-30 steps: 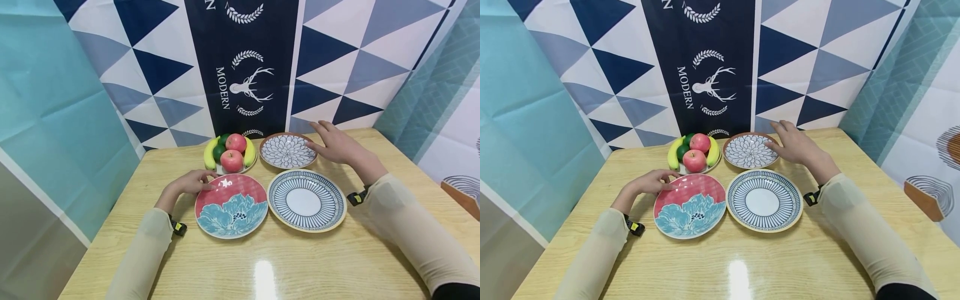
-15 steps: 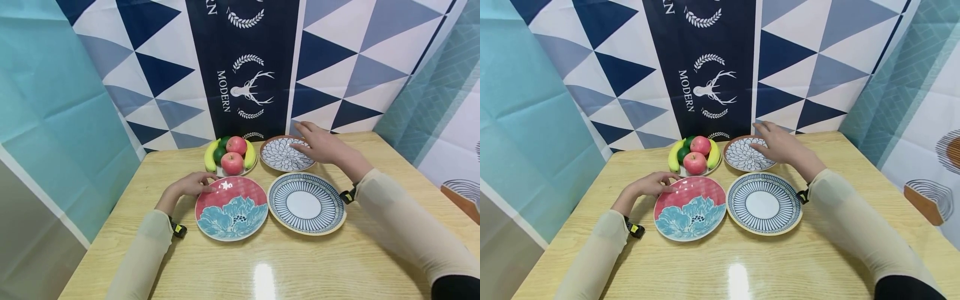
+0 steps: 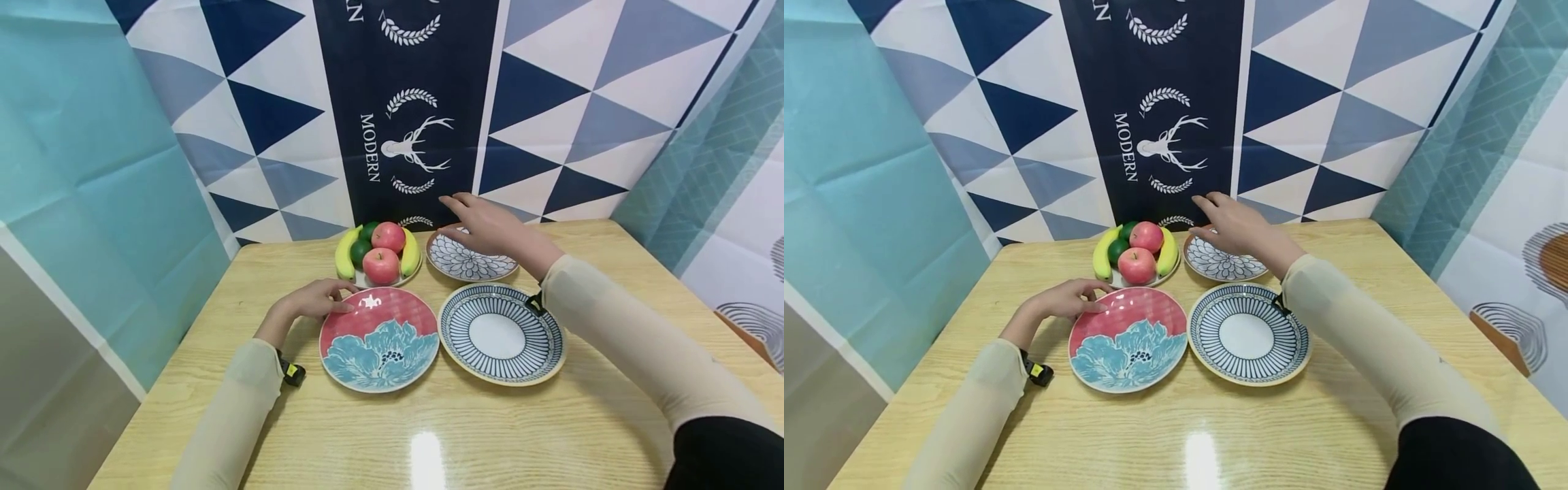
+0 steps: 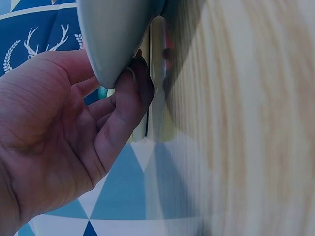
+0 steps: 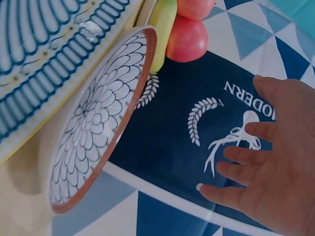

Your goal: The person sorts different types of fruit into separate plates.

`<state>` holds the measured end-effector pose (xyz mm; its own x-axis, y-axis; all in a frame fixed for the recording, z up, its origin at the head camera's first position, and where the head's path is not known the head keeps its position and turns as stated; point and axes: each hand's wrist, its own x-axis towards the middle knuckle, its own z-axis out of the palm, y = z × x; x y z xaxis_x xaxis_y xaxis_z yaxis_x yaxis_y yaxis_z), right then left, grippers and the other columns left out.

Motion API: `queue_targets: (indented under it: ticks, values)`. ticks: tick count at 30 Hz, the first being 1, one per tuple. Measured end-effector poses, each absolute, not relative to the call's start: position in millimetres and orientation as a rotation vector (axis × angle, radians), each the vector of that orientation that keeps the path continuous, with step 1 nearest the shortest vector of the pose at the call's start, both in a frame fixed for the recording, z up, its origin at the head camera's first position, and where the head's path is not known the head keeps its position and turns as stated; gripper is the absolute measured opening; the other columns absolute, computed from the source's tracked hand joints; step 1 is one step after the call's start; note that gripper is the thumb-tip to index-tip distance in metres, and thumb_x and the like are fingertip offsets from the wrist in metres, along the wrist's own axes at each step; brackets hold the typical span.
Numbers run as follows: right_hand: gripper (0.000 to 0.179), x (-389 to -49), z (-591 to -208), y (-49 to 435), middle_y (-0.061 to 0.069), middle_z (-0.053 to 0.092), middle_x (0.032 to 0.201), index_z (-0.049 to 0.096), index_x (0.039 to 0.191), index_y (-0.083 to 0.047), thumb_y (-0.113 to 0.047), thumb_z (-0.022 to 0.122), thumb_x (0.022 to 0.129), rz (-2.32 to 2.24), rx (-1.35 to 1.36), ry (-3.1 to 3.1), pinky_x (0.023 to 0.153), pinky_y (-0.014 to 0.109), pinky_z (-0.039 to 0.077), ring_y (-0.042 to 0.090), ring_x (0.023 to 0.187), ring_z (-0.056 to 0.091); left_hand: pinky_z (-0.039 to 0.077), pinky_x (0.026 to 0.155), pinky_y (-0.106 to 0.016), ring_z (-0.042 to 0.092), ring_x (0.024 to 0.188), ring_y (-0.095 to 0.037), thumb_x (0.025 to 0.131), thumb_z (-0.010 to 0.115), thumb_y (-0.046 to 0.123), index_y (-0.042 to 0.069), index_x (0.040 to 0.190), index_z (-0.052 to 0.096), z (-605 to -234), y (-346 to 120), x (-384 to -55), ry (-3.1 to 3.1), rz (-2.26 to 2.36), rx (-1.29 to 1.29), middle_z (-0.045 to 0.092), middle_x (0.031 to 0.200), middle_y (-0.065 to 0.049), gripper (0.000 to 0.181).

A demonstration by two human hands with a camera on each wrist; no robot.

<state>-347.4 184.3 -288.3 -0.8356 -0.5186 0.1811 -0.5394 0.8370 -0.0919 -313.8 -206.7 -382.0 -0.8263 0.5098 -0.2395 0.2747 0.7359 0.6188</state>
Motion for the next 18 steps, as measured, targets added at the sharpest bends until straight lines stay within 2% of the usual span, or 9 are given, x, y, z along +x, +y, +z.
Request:
queue_targets:
  ticks: [9, 18]
  values:
    - [0.076, -365, -290, 151, 0.024, 0.037, 0.162, 0.030, 0.166, -0.009, -0.050, 0.055, 0.107, 0.215, 0.859, -2.876, 0.115, 0.058, 0.041, 0.041, 0.144, 0.045, 0.055, 0.077, -0.033, 0.061, 0.096, -0.026, 0.100, 0.072, 0.027, 0.018, 0.143, 0.065, -380, -207, -314, 2.527, 0.842, 0.590, 0.066, 0.111, -0.010, 0.044]
    - [0.076, -384, -295, 124, 0.021, 0.039, 0.161, 0.035, 0.164, -0.010, -0.055, 0.054, 0.107, 0.255, 0.870, -2.872, 0.118, 0.055, 0.038, 0.039, 0.145, 0.045, 0.054, 0.076, -0.034, 0.062, 0.094, -0.025, 0.101, 0.071, 0.026, 0.017, 0.143, 0.064, -379, -206, -312, 2.540, 0.810, 0.620, 0.066, 0.111, -0.010, 0.044]
